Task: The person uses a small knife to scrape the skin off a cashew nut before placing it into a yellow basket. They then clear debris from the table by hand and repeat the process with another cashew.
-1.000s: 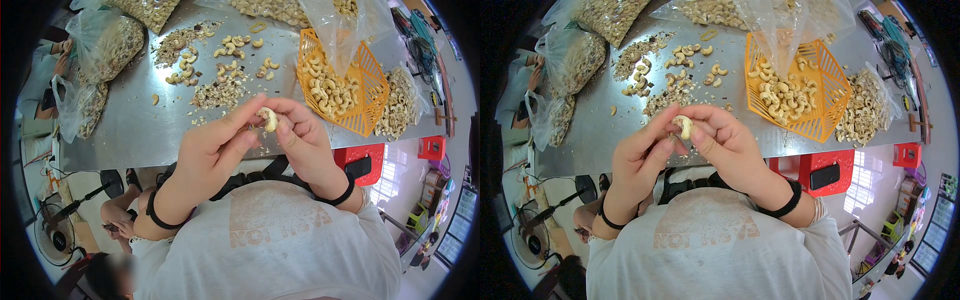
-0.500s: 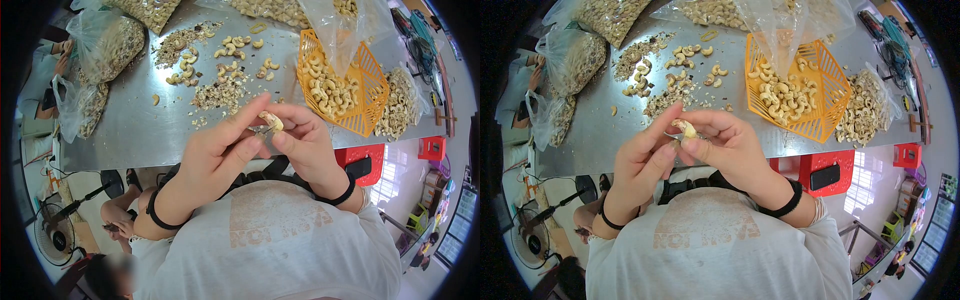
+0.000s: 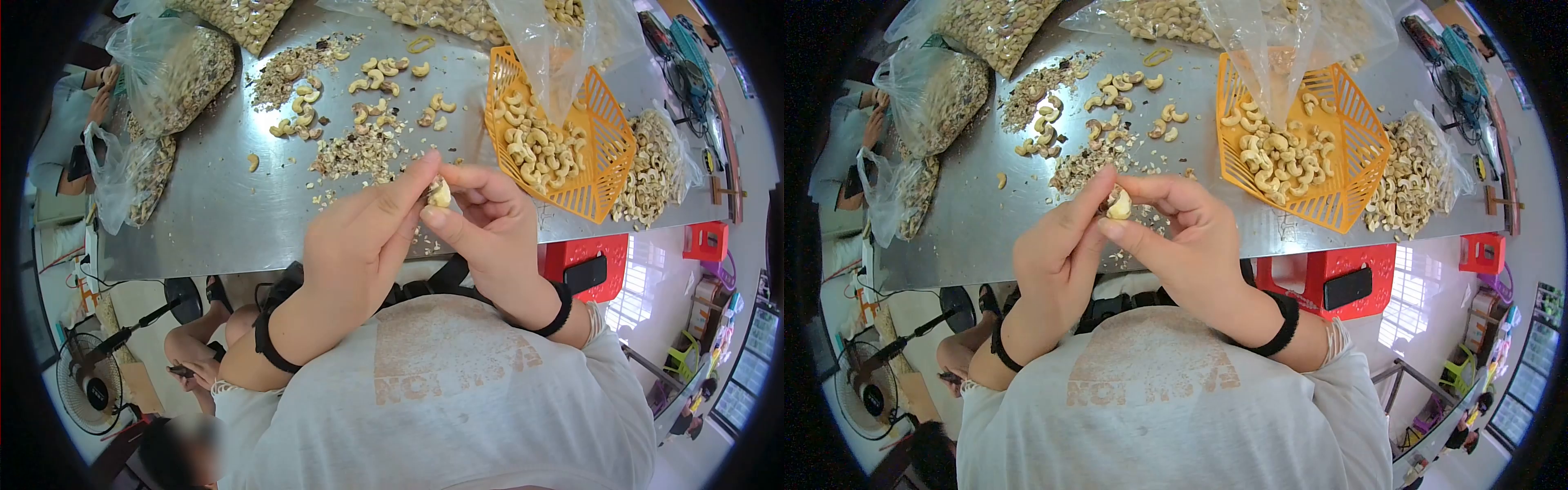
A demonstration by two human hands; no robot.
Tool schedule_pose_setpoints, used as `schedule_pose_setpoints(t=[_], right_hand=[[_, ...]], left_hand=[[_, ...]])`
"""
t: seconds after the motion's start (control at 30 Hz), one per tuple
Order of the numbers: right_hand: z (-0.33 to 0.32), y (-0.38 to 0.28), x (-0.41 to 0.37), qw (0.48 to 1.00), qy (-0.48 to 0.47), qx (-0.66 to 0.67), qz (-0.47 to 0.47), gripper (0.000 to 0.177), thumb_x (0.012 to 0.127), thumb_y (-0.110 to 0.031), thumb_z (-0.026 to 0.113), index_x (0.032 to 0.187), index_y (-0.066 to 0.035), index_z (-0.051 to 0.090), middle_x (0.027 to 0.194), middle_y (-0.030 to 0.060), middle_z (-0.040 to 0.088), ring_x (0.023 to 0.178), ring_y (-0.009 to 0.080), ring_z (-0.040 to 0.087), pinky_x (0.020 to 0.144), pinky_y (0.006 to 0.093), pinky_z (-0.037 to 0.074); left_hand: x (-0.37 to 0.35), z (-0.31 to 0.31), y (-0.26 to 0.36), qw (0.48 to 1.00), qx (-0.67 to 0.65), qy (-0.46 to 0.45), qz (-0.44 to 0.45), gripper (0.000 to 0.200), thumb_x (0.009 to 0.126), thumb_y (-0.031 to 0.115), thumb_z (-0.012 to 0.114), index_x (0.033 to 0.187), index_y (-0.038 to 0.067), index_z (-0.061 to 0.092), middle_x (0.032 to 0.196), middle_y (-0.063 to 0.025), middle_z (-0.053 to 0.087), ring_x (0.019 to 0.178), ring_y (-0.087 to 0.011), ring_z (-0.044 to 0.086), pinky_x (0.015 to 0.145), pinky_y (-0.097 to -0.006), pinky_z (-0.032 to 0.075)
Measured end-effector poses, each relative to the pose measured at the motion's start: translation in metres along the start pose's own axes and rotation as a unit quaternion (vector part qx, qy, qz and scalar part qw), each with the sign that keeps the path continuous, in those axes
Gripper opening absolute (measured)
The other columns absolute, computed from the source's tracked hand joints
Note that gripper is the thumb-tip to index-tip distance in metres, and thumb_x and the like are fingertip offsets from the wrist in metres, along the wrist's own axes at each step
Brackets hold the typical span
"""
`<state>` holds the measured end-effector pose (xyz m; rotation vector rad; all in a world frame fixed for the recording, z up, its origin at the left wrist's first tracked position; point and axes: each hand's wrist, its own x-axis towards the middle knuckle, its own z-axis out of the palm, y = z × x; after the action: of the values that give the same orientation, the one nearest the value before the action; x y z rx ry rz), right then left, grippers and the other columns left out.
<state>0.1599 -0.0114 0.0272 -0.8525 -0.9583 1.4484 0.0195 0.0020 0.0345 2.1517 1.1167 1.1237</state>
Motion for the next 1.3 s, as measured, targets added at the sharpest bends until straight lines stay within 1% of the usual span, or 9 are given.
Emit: schedule_pose_setpoints(t=[0.13,0.2,0.43,0.53,0.6,0.83,0.9,1.13,1.3], right_hand=[[0.001,-0.003,0.0,0.999,0.012,-0.01,0.03,0.032,0.073,-0.003,0.062,0.102,0.002,0.05,0.1,0.0086,0.054,0.095,0.0133,0.05,0.084,0.0253,0.038],[0.0,-0.005,0.001,0.998,-0.001,0.043,0.044,0.032,0.073,-0.005,0.062,0.102,0.002,0.05,0.1,0.0079,0.054,0.095,0.0132,0.05,0.084,0.0258,0.038],[-0.003,0.0,0.002,0.998,-0.012,0.047,0.04,0.03,0.072,-0.004,0.062,0.099,0.001,0.05,0.097,0.0066,0.055,0.093,0.0124,0.05,0.084,0.026,0.038],[-0.003,-0.001,0.002,0.998,-0.003,0.042,0.043,0.03,0.071,-0.003,0.063,0.098,0.001,0.051,0.096,0.0065,0.055,0.093,0.0122,0.05,0.083,0.0258,0.038],[-0.003,-0.001,0.002,0.997,-0.004,0.049,0.051,0.03,0.071,-0.004,0.064,0.097,0.001,0.051,0.095,0.0068,0.055,0.092,0.012,0.051,0.082,0.0254,0.039],[-0.004,-0.004,0.002,0.999,-0.014,0.015,0.049,0.03,0.071,-0.005,0.064,0.097,0.001,0.051,0.093,0.0068,0.057,0.089,0.0117,0.052,0.08,0.0245,0.04],[-0.005,-0.004,0.002,0.999,-0.021,-0.01,0.032,0.029,0.07,-0.006,0.065,0.095,0.001,0.052,0.092,0.0068,0.057,0.088,0.0117,0.053,0.08,0.0244,0.04],[-0.005,0.001,0.0,1.0,-0.015,-0.027,-0.004,0.03,0.068,-0.007,0.068,0.092,0.0,0.052,0.091,0.0057,0.056,0.088,0.0114,0.052,0.079,0.0247,0.041],[-0.004,0.003,0.0,0.999,-0.009,-0.05,-0.021,0.031,0.067,-0.007,0.068,0.092,0.0,0.052,0.091,0.0057,0.056,0.087,0.011,0.052,0.079,0.0245,0.041]], left_hand=[[0.002,0.002,-0.002,0.999,0.026,0.017,0.011,0.043,0.07,-0.001,0.056,0.111,0.01,0.051,0.075,-0.0102,0.058,0.061,-0.0236,0.055,0.052,-0.0288,0.043],[0.003,0.0,-0.002,0.999,0.016,0.015,0.026,0.043,0.069,-0.002,0.056,0.11,0.01,0.052,0.074,-0.01,0.057,0.059,-0.0227,0.055,0.051,-0.0284,0.043],[0.002,-0.003,-0.003,1.0,0.014,-0.018,0.004,0.041,0.07,-0.001,0.055,0.11,0.009,0.052,0.074,-0.0101,0.057,0.059,-0.0229,0.055,0.05,-0.0282,0.043],[0.002,-0.004,-0.002,1.0,-0.024,-0.017,-0.006,0.038,0.074,-0.001,0.053,0.111,0.008,0.051,0.079,-0.0103,0.058,0.064,-0.0197,0.056,0.055,-0.0252,0.044],[0.0,-0.008,0.002,0.965,-0.209,-0.057,-0.148,0.037,0.078,0.001,0.049,0.114,0.007,0.048,0.084,-0.0106,0.058,0.07,-0.016,0.057,0.061,-0.0232,0.043],[0.003,-0.018,0.001,0.961,-0.202,-0.104,-0.157,0.04,0.078,0.002,0.049,0.117,0.007,0.045,0.087,-0.011,0.059,0.072,-0.0161,0.057,0.065,-0.0243,0.043],[0.002,-0.017,-0.003,0.974,-0.18,-0.099,-0.096,0.04,0.077,0.002,0.05,0.116,0.008,0.046,0.084,-0.0115,0.059,0.07,-0.0181,0.057,0.063,-0.0246,0.044],[0.002,-0.013,-0.005,0.985,-0.146,-0.079,-0.05,0.037,0.076,0.001,0.052,0.112,0.009,0.05,0.081,-0.0119,0.059,0.066,-0.0195,0.057,0.059,-0.0243,0.043],[0.001,-0.011,-0.006,0.999,-0.016,-0.043,0.026,0.037,0.075,-0.001,0.052,0.111,0.009,0.051,0.079,-0.0112,0.059,0.063,-0.0166,0.056,0.057,-0.0219,0.042]])
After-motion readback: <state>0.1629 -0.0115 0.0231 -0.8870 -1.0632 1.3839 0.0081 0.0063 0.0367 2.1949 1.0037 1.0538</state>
